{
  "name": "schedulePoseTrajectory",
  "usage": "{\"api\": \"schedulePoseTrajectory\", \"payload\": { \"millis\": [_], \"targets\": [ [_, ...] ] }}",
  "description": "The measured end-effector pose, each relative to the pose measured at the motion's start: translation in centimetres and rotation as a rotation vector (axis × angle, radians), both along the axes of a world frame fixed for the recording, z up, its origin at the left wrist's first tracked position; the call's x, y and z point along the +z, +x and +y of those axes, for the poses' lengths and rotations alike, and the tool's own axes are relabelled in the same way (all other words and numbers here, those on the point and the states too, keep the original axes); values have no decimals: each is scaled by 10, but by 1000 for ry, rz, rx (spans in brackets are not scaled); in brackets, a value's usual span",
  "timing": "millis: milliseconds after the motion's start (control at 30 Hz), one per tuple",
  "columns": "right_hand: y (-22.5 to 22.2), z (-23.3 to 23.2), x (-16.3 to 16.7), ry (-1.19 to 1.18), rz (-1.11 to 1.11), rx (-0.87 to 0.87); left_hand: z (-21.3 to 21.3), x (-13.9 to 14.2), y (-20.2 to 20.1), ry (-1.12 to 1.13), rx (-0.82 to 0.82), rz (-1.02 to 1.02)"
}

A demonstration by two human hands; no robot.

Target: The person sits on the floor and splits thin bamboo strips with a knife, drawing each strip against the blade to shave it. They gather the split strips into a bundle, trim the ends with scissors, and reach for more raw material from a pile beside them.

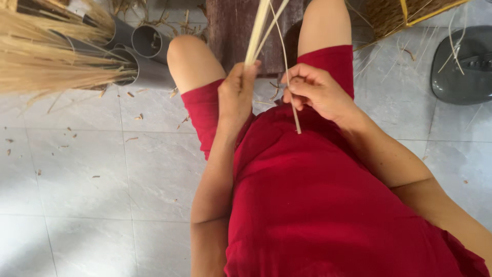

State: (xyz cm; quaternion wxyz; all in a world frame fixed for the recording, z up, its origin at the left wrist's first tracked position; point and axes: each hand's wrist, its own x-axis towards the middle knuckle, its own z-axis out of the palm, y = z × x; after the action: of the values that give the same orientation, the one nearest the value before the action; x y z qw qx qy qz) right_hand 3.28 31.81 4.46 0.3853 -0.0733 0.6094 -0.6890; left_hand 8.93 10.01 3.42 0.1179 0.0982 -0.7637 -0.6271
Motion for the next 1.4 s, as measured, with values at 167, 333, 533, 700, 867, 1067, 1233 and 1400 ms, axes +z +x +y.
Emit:
{"api": "schedulePoseTrajectory", "payload": {
  "millis": [167, 333, 533, 700, 867, 1067, 1233, 1400],
  "targets": [
    [29, -12, -16, -135, -69, 99, 34, -14, 17, 150, -82, -198],
    [51, -7, -19, -62, -6, 249, 21, -21, 22, 131, -17, -75],
    [42, 43, 9, 44, 133, 139, -30, -14, 16, -101, 167, 55],
    [18, 119, 4, -325, 100, -11, -43, -16, 12, -153, 168, 136],
    [3, 167, 25, -392, 388, -386, -36, -13, 22, -244, 202, -41],
    [26, 170, 84, 434, 914, -629, -25, -3, 45, -149, 143, -22],
    [59, 143, 123, 635, 1053, -510, -10, 4, 53, -32, 49, -27],
    [54, 74, 82, 303, 733, -73, 10, 17, 59, 74, -27, -53]
  ]
}}
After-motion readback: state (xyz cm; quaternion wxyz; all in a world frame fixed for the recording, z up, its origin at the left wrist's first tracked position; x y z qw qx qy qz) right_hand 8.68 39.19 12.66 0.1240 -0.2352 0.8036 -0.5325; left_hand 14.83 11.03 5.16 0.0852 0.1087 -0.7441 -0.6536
